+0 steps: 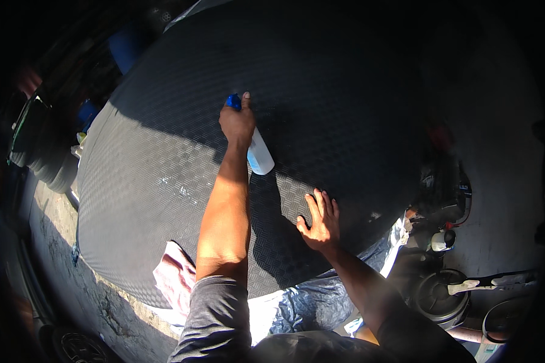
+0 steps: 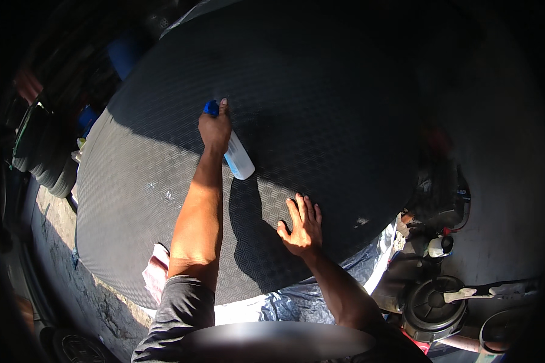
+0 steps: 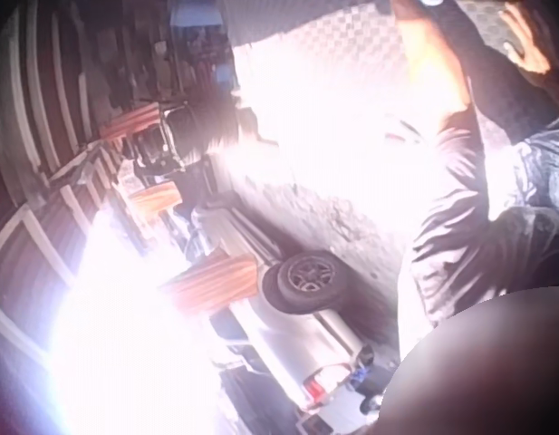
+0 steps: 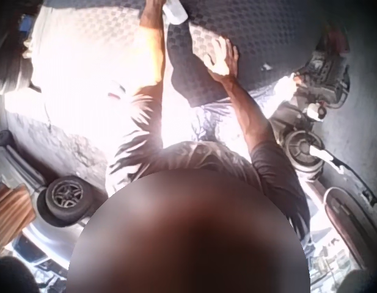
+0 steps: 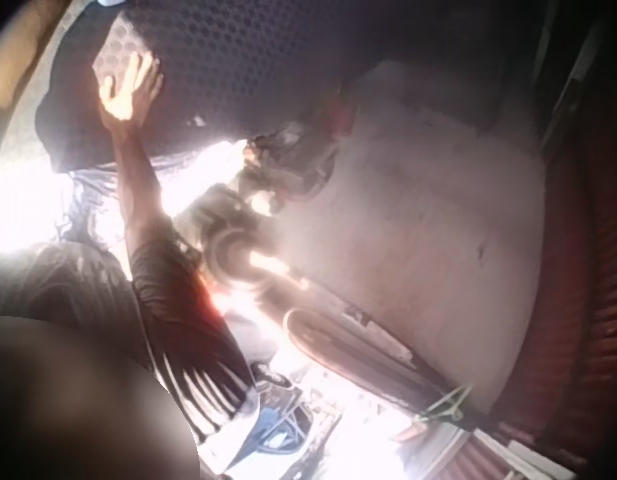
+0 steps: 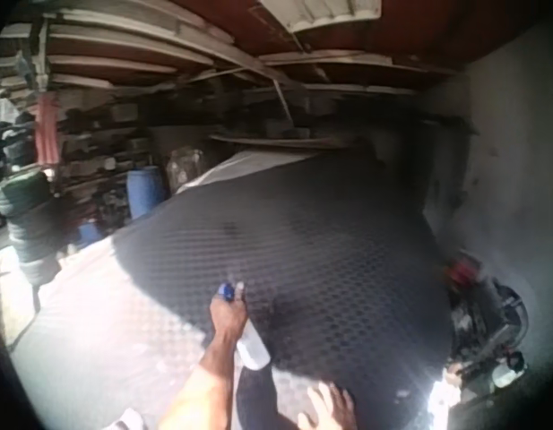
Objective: The person repeatedly sprays a cleaning solution onto a black diamond-plate trunk mat and wipes it with a pink cloth. They work across the surface, lifting and repositioning the mat to reach different areas, then continue wiping until the clip ends.
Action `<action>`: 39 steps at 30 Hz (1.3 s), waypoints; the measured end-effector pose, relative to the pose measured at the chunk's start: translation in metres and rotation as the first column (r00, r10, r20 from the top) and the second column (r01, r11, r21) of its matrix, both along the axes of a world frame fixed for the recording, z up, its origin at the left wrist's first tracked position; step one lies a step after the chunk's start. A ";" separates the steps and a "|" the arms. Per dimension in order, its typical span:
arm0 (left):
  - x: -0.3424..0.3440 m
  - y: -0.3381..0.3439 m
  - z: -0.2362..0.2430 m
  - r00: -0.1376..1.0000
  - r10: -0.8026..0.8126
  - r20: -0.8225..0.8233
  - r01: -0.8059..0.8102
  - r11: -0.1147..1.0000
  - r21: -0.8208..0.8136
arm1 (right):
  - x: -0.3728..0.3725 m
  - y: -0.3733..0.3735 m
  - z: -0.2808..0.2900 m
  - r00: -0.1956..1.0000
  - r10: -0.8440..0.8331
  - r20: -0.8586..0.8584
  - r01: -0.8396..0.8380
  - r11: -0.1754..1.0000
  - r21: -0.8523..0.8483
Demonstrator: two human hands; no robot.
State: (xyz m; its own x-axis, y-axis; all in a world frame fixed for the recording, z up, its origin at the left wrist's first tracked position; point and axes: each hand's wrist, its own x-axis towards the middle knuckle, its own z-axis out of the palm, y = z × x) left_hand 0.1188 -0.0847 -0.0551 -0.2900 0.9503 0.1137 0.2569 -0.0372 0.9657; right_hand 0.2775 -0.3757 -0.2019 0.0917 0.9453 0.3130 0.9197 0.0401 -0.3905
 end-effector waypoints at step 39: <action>-0.129 0.086 0.033 0.851 -0.159 -0.500 0.050 0.973 -0.224 | 0.001 0.000 -0.010 0.992 0.005 0.123 -0.006 1.000 0.008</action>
State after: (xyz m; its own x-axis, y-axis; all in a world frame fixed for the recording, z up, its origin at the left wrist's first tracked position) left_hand -0.0097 0.0015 -0.0217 -0.1398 0.9898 0.0273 0.7210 0.0829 0.6880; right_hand 0.2784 -0.3752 -0.2115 0.0469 0.9430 0.3293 0.9605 0.0480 -0.2741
